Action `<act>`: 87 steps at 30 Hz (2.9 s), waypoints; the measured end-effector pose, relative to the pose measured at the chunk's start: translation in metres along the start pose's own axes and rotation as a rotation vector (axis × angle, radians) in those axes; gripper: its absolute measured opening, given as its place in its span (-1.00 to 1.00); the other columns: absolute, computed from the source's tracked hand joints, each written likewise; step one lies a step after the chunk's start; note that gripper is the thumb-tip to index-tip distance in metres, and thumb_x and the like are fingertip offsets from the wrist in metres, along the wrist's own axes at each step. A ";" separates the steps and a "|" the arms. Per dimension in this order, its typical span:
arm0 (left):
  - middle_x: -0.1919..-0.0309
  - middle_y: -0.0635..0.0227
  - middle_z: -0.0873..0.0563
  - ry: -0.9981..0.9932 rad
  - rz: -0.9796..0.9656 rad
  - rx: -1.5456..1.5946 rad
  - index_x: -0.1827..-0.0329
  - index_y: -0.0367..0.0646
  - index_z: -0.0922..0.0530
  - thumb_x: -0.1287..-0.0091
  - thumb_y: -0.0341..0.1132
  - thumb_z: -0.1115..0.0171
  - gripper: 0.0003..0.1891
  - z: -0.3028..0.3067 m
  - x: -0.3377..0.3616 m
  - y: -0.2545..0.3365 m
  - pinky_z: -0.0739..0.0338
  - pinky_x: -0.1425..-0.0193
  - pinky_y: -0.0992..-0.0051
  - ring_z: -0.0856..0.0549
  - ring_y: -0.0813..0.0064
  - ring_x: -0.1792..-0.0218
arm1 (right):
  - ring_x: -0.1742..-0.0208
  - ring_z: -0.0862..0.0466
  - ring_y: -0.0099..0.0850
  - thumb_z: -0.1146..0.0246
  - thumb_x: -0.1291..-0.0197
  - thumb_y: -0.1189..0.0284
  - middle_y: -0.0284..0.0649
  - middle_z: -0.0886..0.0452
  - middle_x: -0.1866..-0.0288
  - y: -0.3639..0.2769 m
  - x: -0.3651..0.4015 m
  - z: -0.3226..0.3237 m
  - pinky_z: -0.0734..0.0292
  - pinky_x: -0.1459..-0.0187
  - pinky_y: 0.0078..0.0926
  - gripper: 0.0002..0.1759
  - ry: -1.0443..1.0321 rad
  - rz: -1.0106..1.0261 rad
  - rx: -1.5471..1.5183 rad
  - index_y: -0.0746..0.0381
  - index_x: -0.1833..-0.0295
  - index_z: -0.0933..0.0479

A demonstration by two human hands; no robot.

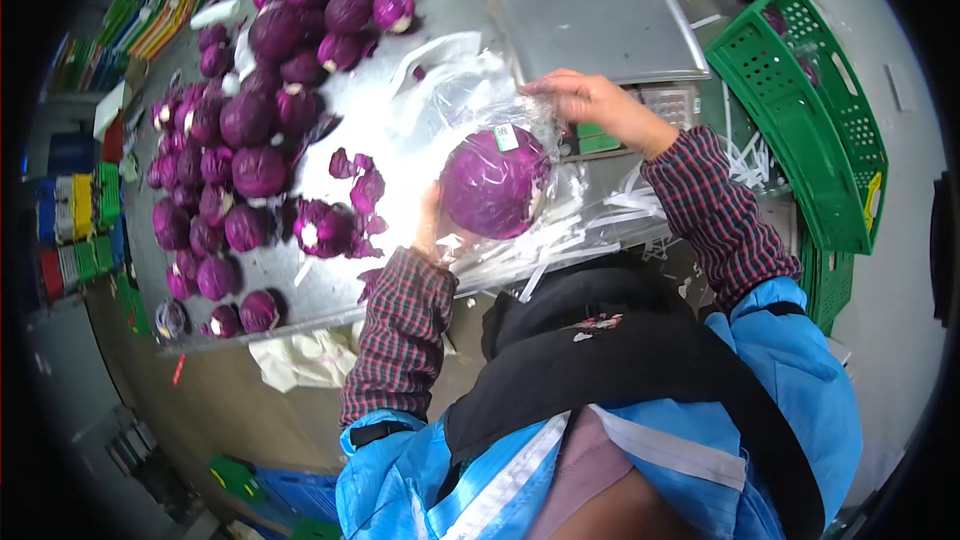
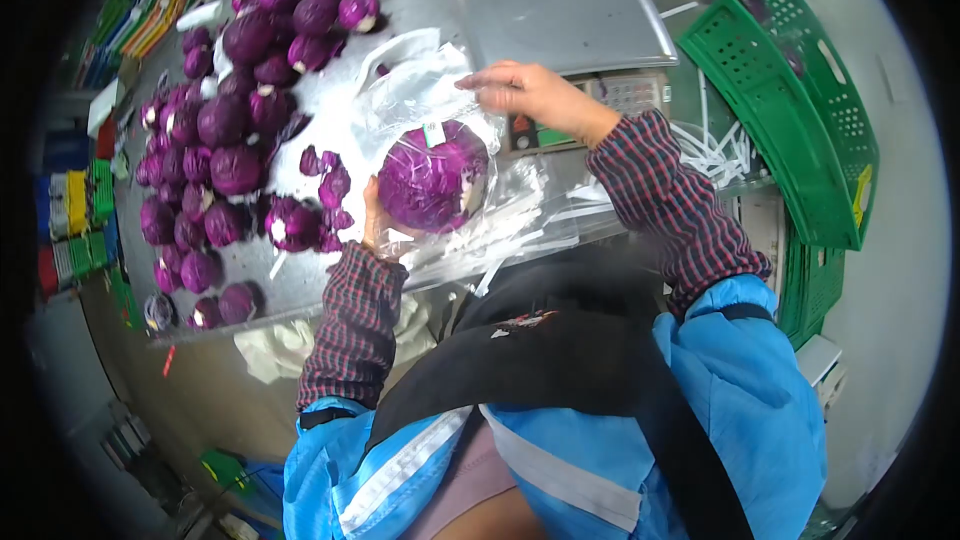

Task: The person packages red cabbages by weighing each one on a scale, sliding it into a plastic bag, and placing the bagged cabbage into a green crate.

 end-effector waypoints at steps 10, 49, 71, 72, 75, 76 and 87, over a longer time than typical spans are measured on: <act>-0.42 0.01 -0.25 -0.685 0.366 0.117 -0.54 -0.09 0.02 -0.23 0.34 -0.12 -0.02 -0.288 -0.109 -0.043 -0.35 -0.36 -0.10 -0.31 -0.08 -0.40 | -0.32 -0.39 -0.41 -0.25 -0.24 0.05 -0.22 -0.41 -0.30 0.036 0.140 0.135 -0.24 -0.37 -0.45 -0.21 0.241 0.261 -0.920 0.25 -0.43 -0.19; 0.30 0.29 -0.55 0.171 -0.488 -1.732 0.34 -0.13 -0.55 0.03 -0.30 -0.40 -0.76 0.000 -0.017 -0.031 -0.55 0.15 0.28 -0.60 0.21 0.19 | -0.05 -0.52 -0.41 -0.30 -0.12 0.38 -0.22 -0.51 -0.06 -0.030 -0.020 0.285 -0.43 -0.09 -0.49 -0.49 0.385 0.250 0.537 0.22 -0.21 -0.45; 0.30 0.27 -0.53 0.243 -0.513 -1.478 0.35 -0.15 -0.53 -0.15 -0.22 -0.31 -0.79 0.029 -0.016 -0.023 -0.52 0.16 0.27 -0.61 0.23 0.19 | -0.28 -0.35 -0.01 -0.58 0.42 0.23 -0.08 -0.33 -0.27 -0.170 -0.400 -0.123 -0.33 -0.28 -0.12 -0.06 0.393 0.828 0.926 0.00 -0.26 -0.41; 0.30 0.27 -0.53 0.241 -0.510 -1.482 0.35 -0.15 -0.53 -0.15 -0.22 -0.31 -0.79 0.028 -0.016 -0.018 -0.52 0.16 0.27 -0.61 0.23 0.19 | -0.27 -0.35 -0.02 -0.58 0.43 0.23 -0.06 -0.33 -0.25 -0.162 -0.387 -0.116 -0.32 -0.29 -0.13 -0.06 0.455 0.793 0.781 0.03 -0.25 -0.41; 0.33 0.26 -0.56 0.290 -0.426 -1.474 0.29 -0.12 -0.48 -0.21 -0.25 -0.26 -0.82 0.031 -0.014 -0.013 -0.53 0.21 0.21 -0.63 0.20 0.20 | -0.29 -0.37 -0.16 -0.60 0.40 0.29 -0.10 -0.32 -0.26 -0.140 -0.360 -0.102 -0.31 -0.32 -0.23 0.03 0.359 0.746 0.237 0.08 -0.31 -0.28; 0.34 0.24 -0.57 0.299 -0.429 -1.464 0.29 -0.12 -0.47 -0.22 -0.25 -0.25 -0.83 0.032 -0.016 -0.012 -0.52 0.22 0.19 -0.62 0.17 0.22 | -0.29 -0.39 -0.21 -0.61 0.37 0.31 -0.12 -0.31 -0.28 -0.134 -0.352 -0.102 -0.30 -0.33 -0.26 0.05 0.246 0.692 -0.076 0.06 -0.35 -0.24; 0.30 0.08 -0.57 0.278 -0.542 -1.208 0.17 -0.21 -0.52 -0.12 -0.62 -0.11 -0.78 0.011 0.010 0.051 -0.52 0.16 0.22 -0.61 -0.01 0.22 | -0.23 -0.48 -0.28 -0.51 0.21 0.29 -0.14 -0.40 -0.21 -0.092 -0.142 0.050 -0.42 -0.26 -0.35 -0.09 0.496 0.434 -0.025 0.18 -0.33 -0.28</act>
Point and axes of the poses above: each hand's wrist, its own x-axis away from the middle knuckle, its own z-axis out of the back of the hand, y = z × x, the point moved 6 cm from there along -x, towards the middle knuckle
